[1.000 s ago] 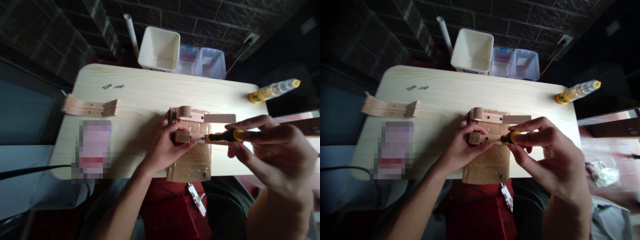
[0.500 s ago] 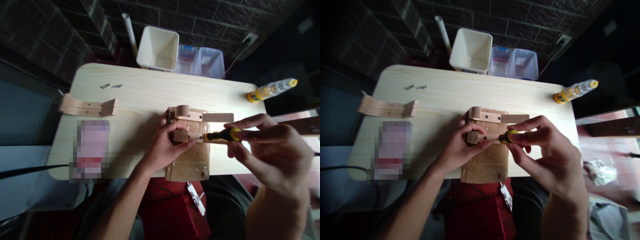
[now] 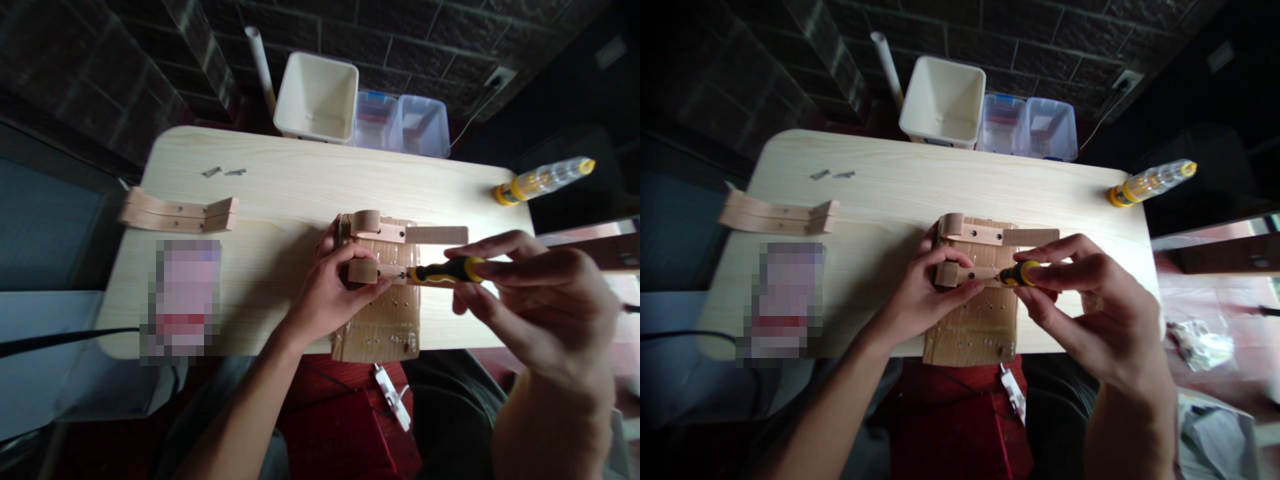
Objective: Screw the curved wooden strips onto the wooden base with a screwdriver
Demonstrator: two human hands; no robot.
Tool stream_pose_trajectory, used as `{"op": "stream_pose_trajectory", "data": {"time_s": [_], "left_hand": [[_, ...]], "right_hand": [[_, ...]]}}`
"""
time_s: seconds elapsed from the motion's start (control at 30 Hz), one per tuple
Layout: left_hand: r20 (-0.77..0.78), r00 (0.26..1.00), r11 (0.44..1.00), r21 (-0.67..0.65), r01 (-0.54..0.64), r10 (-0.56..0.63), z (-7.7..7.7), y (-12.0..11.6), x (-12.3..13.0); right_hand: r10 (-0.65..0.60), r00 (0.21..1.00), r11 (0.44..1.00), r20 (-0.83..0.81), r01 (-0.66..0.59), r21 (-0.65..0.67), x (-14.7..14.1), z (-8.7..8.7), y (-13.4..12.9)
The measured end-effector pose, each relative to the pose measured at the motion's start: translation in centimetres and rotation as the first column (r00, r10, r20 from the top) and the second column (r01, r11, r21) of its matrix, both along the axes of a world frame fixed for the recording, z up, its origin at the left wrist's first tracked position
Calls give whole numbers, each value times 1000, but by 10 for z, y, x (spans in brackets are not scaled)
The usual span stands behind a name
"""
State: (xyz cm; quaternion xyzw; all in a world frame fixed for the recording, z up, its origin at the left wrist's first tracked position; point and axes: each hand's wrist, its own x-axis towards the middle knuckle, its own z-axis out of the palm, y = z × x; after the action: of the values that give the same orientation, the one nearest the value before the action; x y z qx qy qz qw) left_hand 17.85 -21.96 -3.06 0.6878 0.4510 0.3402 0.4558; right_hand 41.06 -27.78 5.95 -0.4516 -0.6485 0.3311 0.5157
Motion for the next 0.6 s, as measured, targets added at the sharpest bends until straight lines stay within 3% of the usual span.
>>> {"op": "stream_pose_trajectory", "data": {"time_s": [0.2,0.37,0.6], "left_hand": [[-8,1000,1000,6,1,-1,0,-1,0],[-22,1000,1000,-7,-3,3,0,-1,0],[-39,999,1000,0,-7,7,0,0,1]], "right_hand": [[70,997,997,-28,-71,-36,-3,3,-2],[-6,999,1000,37,6,0,0,4,-4],[38,999,999,4,-38,-12,1,0,0]]}}
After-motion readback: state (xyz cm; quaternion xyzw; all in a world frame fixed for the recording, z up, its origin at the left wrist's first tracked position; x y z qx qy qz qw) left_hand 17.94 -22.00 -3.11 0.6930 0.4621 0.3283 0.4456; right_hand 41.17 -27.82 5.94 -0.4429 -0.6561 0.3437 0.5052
